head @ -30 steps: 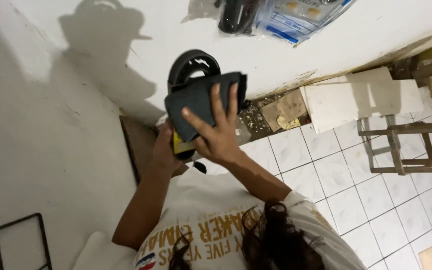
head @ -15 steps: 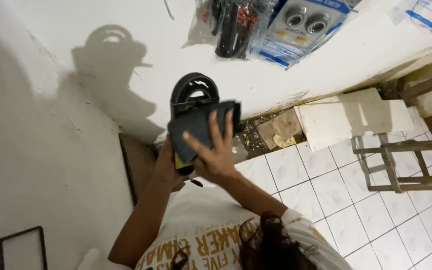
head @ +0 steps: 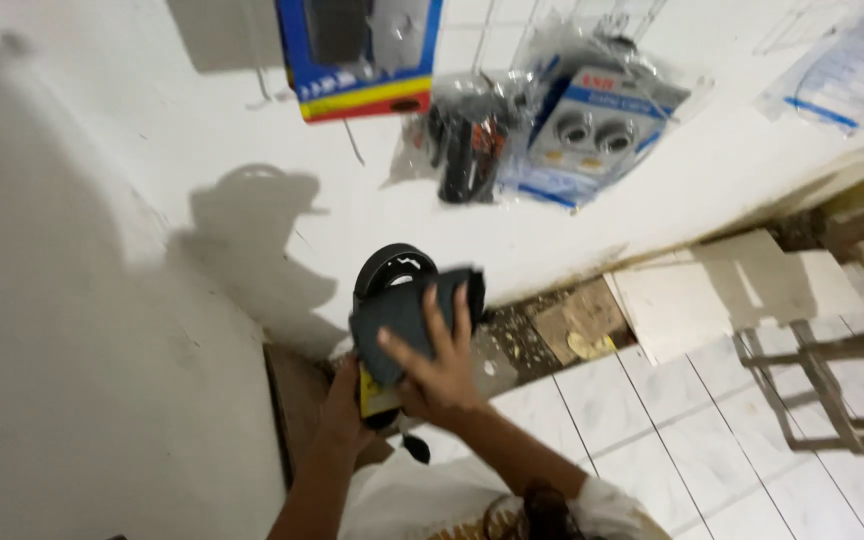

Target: Wiping a motorcycle drive belt in its packaging using a cloth.

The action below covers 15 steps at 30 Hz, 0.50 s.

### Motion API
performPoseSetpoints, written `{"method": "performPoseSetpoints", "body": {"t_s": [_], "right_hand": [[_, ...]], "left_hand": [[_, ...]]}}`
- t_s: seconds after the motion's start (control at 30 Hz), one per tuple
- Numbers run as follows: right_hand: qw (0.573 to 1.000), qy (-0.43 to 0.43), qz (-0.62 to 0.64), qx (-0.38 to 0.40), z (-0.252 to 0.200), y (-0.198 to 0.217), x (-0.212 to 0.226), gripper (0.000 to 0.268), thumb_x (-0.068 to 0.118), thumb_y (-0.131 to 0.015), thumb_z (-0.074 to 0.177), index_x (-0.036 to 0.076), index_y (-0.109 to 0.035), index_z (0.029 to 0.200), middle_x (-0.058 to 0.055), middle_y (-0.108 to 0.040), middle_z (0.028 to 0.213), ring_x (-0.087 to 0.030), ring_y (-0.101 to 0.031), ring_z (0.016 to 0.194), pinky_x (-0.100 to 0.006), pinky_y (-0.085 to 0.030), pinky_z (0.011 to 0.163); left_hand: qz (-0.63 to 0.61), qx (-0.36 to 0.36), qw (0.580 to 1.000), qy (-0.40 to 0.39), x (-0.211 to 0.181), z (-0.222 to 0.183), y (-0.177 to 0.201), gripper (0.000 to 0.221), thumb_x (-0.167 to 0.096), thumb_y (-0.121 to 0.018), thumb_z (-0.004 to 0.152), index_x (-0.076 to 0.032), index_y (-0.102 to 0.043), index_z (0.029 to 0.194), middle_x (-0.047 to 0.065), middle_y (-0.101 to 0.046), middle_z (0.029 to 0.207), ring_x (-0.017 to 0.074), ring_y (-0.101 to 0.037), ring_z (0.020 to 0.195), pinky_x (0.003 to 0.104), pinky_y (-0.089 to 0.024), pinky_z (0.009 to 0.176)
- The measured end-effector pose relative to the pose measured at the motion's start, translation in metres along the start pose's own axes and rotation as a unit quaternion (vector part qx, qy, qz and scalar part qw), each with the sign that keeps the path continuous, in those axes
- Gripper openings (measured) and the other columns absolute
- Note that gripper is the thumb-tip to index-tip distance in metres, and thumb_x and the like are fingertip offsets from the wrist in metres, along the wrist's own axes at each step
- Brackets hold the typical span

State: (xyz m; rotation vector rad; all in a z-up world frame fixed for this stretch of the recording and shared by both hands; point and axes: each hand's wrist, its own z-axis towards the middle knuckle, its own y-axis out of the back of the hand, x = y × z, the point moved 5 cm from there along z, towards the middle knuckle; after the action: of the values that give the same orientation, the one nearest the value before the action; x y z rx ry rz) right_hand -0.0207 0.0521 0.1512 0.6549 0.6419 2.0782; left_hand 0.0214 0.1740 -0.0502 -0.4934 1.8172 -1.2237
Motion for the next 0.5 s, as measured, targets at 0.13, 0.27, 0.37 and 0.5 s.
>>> {"method": "performPoseSetpoints", "body": {"t_s": [0.13,0.27,0.37,0.5], "right_hand": [[0.996,0.021,0.033,0.078,-0.035,-0.024,0.009,0.064,0.024,-0.078,0.081,0.037,-0.063,0.141,-0.026,-0.023,0.168,-0.062,-0.009,0.153,-0.068,-0.021,0.121],[0.996,0.036,0.011,0.078,0.002,-0.012,-0.005,0.07,0.027,-0.084,0.08,0.035,-0.059,0.146,-0.029,-0.017,0.168,-0.056,-0.015,0.155,-0.076,-0.018,0.124],[1.0,0.003,-0.006,0.03,0.029,0.006,-0.01,0.071,0.024,-0.085,0.087,0.033,-0.057,0.151,-0.03,-0.014,0.172,-0.061,-0.01,0.158,-0.076,-0.019,0.128],[1.0,-0.013,0.0,0.018,0.016,-0.003,-0.005,0.073,0.03,-0.087,0.081,0.034,-0.056,0.147,-0.033,-0.012,0.166,-0.065,-0.006,0.151,-0.078,-0.019,0.122]], "left_hand": [[0.009,0.035,0.998,-0.044,-0.014,0.015,0.01,0.058,-0.053,-0.041,0.109,-0.009,-0.051,0.145,0.017,-0.064,0.129,0.0327,-0.067,0.107,0.047,-0.061,0.086],[0.011,0.066,0.995,-0.072,-0.013,0.006,0.009,0.055,-0.047,-0.04,0.116,-0.003,-0.05,0.149,0.019,-0.064,0.128,0.0313,-0.068,0.106,0.045,-0.061,0.085],[0.037,0.064,0.995,-0.065,-0.018,-0.002,-0.016,0.055,-0.045,-0.039,0.113,-0.003,-0.049,0.147,0.019,-0.065,0.128,0.0308,-0.069,0.106,0.044,-0.061,0.086],[0.07,-0.004,0.996,-0.052,-0.028,-0.004,-0.035,0.056,-0.046,-0.037,0.105,-0.008,-0.048,0.145,0.014,-0.065,0.128,0.0272,-0.069,0.108,0.043,-0.061,0.089]]}}
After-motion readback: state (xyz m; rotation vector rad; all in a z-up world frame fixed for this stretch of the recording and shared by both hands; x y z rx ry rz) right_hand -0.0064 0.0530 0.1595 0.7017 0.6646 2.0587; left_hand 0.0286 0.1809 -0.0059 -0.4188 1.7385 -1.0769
